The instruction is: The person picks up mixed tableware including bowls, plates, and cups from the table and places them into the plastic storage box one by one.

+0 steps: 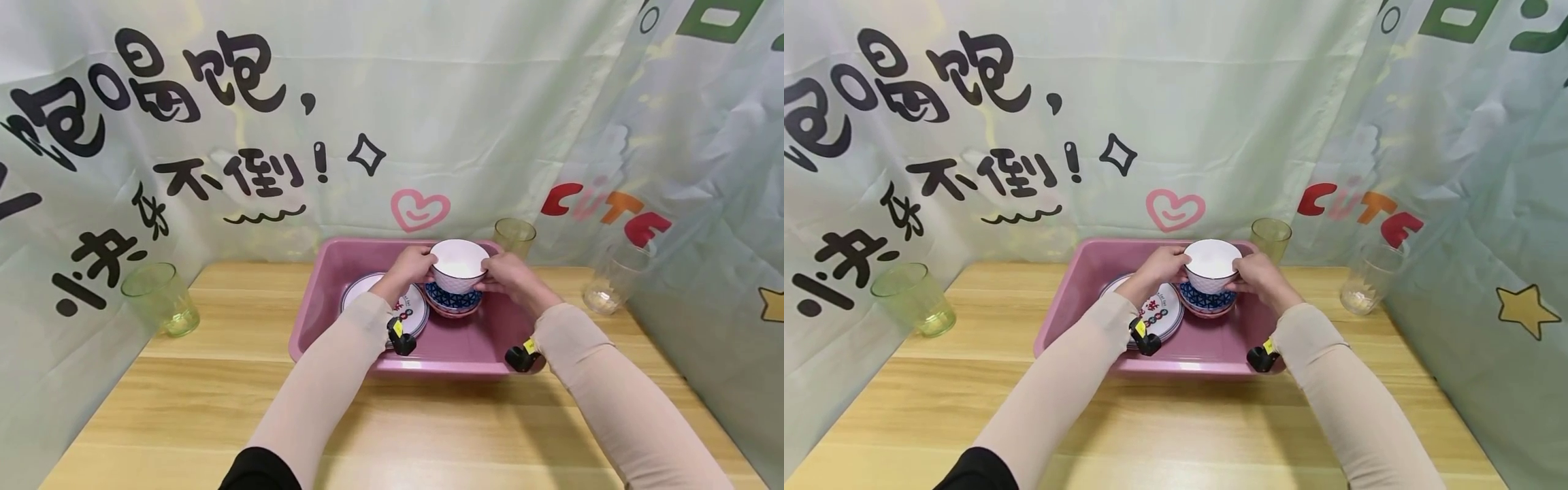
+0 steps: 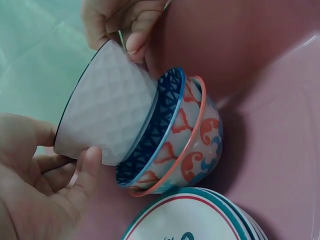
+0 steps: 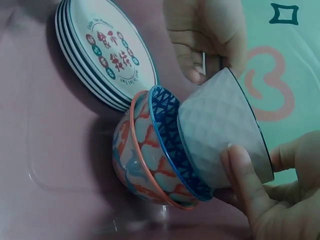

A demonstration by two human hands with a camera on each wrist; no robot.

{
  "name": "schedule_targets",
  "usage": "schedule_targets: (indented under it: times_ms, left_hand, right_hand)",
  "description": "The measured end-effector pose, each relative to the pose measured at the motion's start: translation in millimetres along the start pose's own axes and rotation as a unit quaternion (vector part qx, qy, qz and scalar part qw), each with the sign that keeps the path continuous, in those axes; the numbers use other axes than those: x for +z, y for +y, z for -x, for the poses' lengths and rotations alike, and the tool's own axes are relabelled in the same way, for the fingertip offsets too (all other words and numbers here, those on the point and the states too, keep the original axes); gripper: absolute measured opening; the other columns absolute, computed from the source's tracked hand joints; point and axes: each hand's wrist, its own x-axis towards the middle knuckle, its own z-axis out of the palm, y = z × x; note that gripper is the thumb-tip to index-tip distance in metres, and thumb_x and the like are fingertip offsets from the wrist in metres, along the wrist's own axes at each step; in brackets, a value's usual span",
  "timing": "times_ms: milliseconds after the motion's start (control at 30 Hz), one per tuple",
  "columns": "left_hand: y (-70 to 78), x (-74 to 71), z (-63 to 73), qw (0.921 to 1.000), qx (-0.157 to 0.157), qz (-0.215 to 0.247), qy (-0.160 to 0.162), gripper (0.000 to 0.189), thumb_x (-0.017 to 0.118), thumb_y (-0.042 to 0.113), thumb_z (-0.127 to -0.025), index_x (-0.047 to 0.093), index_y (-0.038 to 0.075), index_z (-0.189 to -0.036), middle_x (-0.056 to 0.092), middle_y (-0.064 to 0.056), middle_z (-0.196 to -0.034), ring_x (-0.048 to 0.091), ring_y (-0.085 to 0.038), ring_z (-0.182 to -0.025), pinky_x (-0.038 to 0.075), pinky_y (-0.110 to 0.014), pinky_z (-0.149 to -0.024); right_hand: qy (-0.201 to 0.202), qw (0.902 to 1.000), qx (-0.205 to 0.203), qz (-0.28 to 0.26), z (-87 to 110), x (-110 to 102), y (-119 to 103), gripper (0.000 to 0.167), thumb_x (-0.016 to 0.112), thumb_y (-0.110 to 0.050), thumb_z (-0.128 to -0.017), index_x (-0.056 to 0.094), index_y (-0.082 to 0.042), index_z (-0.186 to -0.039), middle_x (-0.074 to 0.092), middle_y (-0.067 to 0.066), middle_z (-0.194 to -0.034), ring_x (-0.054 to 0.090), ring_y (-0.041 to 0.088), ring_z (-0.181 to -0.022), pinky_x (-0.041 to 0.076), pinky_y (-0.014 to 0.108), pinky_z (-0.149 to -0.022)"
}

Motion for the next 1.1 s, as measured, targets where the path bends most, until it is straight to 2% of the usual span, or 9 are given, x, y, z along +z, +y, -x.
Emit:
schedule_targets:
  times_ms: [33,267,467,600,700,833,967,1100]
  left_hand:
    - [-0.1,-0.4,0.0,1.0,-0.001,-0.001,0.001,0.03,0.051,0.007,-0.096,0.062,-0.003,-0.122,0.05,-0.003,-0.067,0.053,-0.013,-0.059,0.058,-0.037,-0.078]
    - [-1.4,0.1,1.5,0.9999,0.0,-0.014,0.005,0.031,0.049,0.005,-0.096,0.062,-0.002,-0.122,0.052,-0.004,-0.07,0.054,-0.013,-0.06,0.058,-0.03,-0.07]
    - [-4.1,3.0,1.9,0.9991,0.004,-0.041,0.012,0.033,0.049,0.005,-0.096,0.061,-0.002,-0.125,0.051,-0.004,-0.071,0.054,-0.012,-0.058,0.057,-0.025,-0.063]
    - [-6.9,3.4,0.6,0.9981,0.006,-0.061,0.006,0.024,0.05,0.004,-0.094,0.065,-0.004,-0.11,0.053,-0.005,-0.072,0.054,-0.011,-0.053,0.055,-0.022,-0.057]
    - [-8.6,2.4,0.3,0.9961,0.009,-0.087,-0.007,0.014,0.05,0.002,-0.092,0.063,-0.004,-0.091,0.055,-0.006,-0.071,0.054,-0.01,-0.05,0.054,-0.022,-0.056]
    - [-10.0,0.4,0.9,0.9886,0.018,-0.149,-0.016,0.021,0.051,0.001,-0.091,0.055,0.002,-0.071,0.056,-0.005,-0.066,0.054,-0.008,-0.048,0.056,-0.025,-0.06]
    - [-11.3,-1.0,2.1,0.973,0.033,-0.228,-0.015,0.022,0.053,0.002,-0.09,0.055,0.006,-0.069,0.056,-0.001,-0.063,0.058,-0.008,-0.051,0.052,-0.02,-0.058]
    - [-12.2,-2.3,3.6,0.9562,0.038,-0.29,-0.018,0.022,0.055,0.005,-0.09,0.056,0.008,-0.069,0.055,0.002,-0.059,0.066,-0.015,-0.061,0.046,-0.016,-0.055]
  right_hand:
    - [0.001,1.0,0.0,0.003,-0.7,0,1,0.026,0.04,0.002,-0.091,0.044,0.011,-0.114,0.056,0.012,-0.085,0.065,0.013,-0.066,0.058,0.024,-0.071]
    - [0.002,0.9999,0.003,0.011,-3.8,0,2,0.019,0.042,0.003,-0.089,0.047,0.008,-0.106,0.054,0.012,-0.086,0.064,0.013,-0.066,0.058,0.023,-0.071]
    - [-0.009,0.9987,0.018,0.047,-2.1,0,1,0.009,0.042,0.004,-0.087,0.048,0.007,-0.094,0.05,0.012,-0.082,0.062,0.014,-0.064,0.058,0.025,-0.07]
    - [-0.021,0.996,0.024,0.084,0.2,0,0,0.005,0.043,0.005,-0.085,0.047,0.004,-0.083,0.05,0.012,-0.078,0.063,0.016,-0.062,0.059,0.028,-0.071]
    - [-0.03,0.9934,0.032,0.106,1.2,0,-1,0.004,0.043,0.005,-0.086,0.046,0.004,-0.084,0.049,0.013,-0.08,0.064,0.018,-0.064,0.059,0.033,-0.075]
    - [-0.048,0.9903,0.037,0.125,0.8,1,-1,0.005,0.044,0.005,-0.087,0.045,0.007,-0.092,0.049,0.015,-0.083,0.065,0.02,-0.067,0.058,0.037,-0.078]
    - [-0.06,0.9878,0.037,0.139,-1.4,3,1,0.011,0.046,0.006,-0.086,0.042,0.007,-0.097,0.053,0.016,-0.08,0.065,0.021,-0.064,0.059,0.039,-0.077]
    - [-0.07,0.9835,0.04,0.162,-1.4,4,1,0.015,0.047,0.006,-0.085,0.041,0.007,-0.1,0.057,0.017,-0.079,0.065,0.021,-0.063,0.059,0.04,-0.076]
